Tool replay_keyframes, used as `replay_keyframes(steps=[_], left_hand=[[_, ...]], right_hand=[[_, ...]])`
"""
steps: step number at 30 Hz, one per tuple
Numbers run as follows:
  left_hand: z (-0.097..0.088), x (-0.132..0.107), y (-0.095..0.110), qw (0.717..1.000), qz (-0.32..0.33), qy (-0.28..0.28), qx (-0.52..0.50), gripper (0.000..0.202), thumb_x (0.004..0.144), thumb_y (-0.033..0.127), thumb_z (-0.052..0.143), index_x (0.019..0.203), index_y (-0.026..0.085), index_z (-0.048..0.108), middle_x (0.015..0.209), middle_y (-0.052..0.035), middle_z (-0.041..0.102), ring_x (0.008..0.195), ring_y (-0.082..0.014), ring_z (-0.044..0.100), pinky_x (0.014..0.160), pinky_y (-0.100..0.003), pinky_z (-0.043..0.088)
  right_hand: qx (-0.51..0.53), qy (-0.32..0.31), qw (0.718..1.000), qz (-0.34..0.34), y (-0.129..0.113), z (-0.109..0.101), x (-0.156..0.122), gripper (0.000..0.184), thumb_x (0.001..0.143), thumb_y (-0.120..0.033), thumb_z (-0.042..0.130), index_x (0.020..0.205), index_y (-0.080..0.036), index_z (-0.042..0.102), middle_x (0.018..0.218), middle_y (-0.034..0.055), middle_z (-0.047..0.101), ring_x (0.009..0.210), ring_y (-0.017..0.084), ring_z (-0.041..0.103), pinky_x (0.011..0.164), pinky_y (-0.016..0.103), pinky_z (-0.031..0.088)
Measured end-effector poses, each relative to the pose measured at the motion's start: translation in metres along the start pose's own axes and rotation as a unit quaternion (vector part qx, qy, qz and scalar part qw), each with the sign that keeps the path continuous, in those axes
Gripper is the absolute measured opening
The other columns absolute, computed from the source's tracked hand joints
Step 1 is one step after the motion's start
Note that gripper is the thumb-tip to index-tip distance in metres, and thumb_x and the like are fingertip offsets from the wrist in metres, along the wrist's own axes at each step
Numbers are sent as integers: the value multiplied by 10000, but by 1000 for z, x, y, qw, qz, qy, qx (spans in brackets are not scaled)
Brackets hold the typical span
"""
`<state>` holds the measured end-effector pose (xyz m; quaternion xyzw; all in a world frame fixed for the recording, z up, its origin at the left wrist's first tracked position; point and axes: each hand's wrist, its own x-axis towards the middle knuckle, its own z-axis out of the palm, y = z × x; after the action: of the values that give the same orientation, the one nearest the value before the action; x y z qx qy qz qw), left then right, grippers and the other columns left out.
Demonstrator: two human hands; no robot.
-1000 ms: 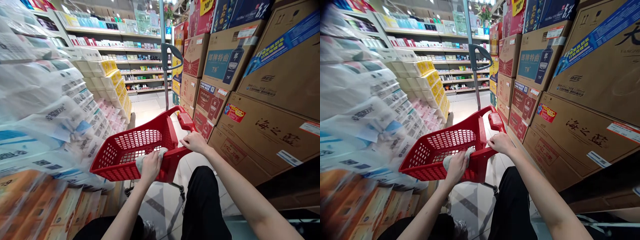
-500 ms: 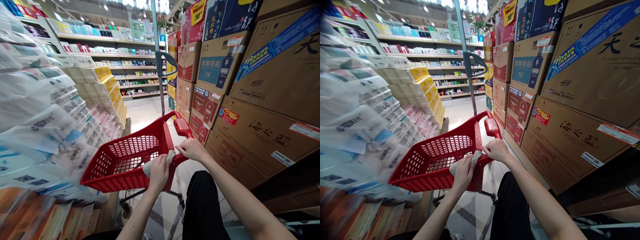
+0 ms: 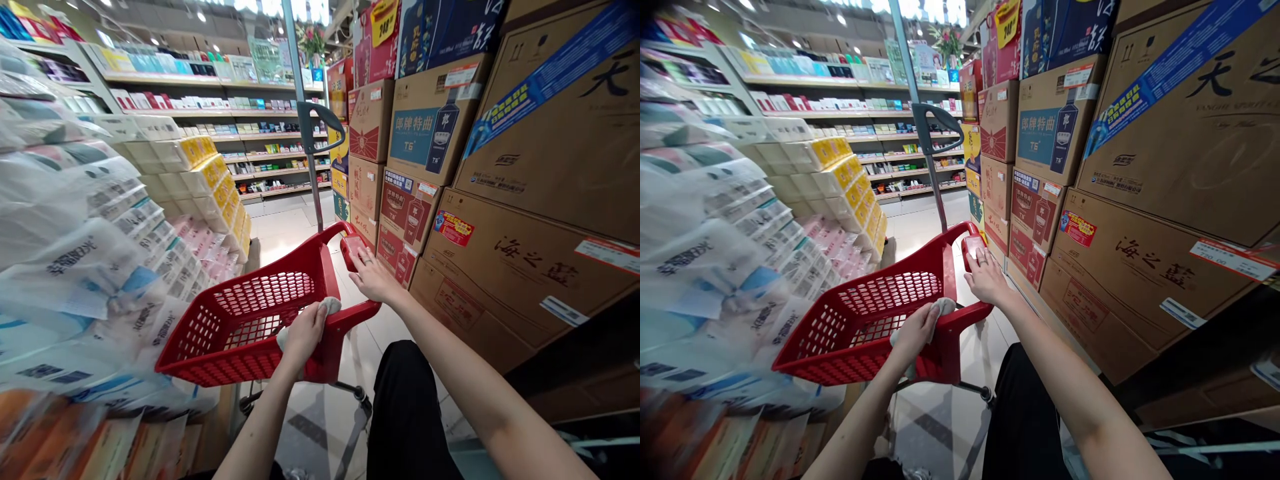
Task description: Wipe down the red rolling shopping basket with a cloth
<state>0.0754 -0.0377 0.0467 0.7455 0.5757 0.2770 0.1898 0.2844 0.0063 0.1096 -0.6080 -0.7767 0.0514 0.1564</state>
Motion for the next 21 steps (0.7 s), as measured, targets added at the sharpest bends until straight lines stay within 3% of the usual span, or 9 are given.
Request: replay_keyframes(steps=[3,8,10,15,18,21], left_hand=[[-5,10,-3,999,-40,8,3,318,893,445,352,737,211,501,713,-6,591,639,-158,530,603,-272,366],[-10,24,-10,985,-45,159,-45,220,861,395,404,826,210,517,758,-8,592,690,-162,535,633,-272,396],[-11,32,-13,990,-21,137,-36,176,825,380,465,818,208,503,758,-3,582,697,-158,526,633,-269,399],[-9,62,-15,998,53,-11,25,94,767,286,523,762,206,472,738,10,557,687,-144,506,624,-254,374],[-7,86,-13,996,53,-3,67,85,767,278,526,751,204,488,722,0,546,693,-152,507,613,-255,357],[-7,112,-14,993,47,58,96,102,790,287,509,742,198,518,708,-18,527,690,-163,505,603,-261,350]], right_hand=[[10,-23,1000,17,-3,4,3,590,958,-432,238,1488,-185,160,1558,84,116,1431,245,60,1117,417,161],[29,-12,999,18,-12,8,1,579,959,-413,221,1483,-168,184,1553,94,135,1433,250,55,1118,429,180],[30,-5,999,11,-14,9,1,584,957,-404,232,1480,-149,193,1550,107,146,1431,264,57,1117,440,184],[0,7,1000,-5,-14,10,4,568,946,-352,296,1470,-140,232,1538,121,191,1419,277,123,1112,445,200],[-19,0,1000,-18,-14,9,5,577,939,-343,330,1466,-125,241,1529,139,209,1414,295,135,1102,453,218],[-23,2,1000,-21,-15,8,4,582,944,-356,326,1466,-116,239,1529,144,205,1418,294,119,1101,451,227]])
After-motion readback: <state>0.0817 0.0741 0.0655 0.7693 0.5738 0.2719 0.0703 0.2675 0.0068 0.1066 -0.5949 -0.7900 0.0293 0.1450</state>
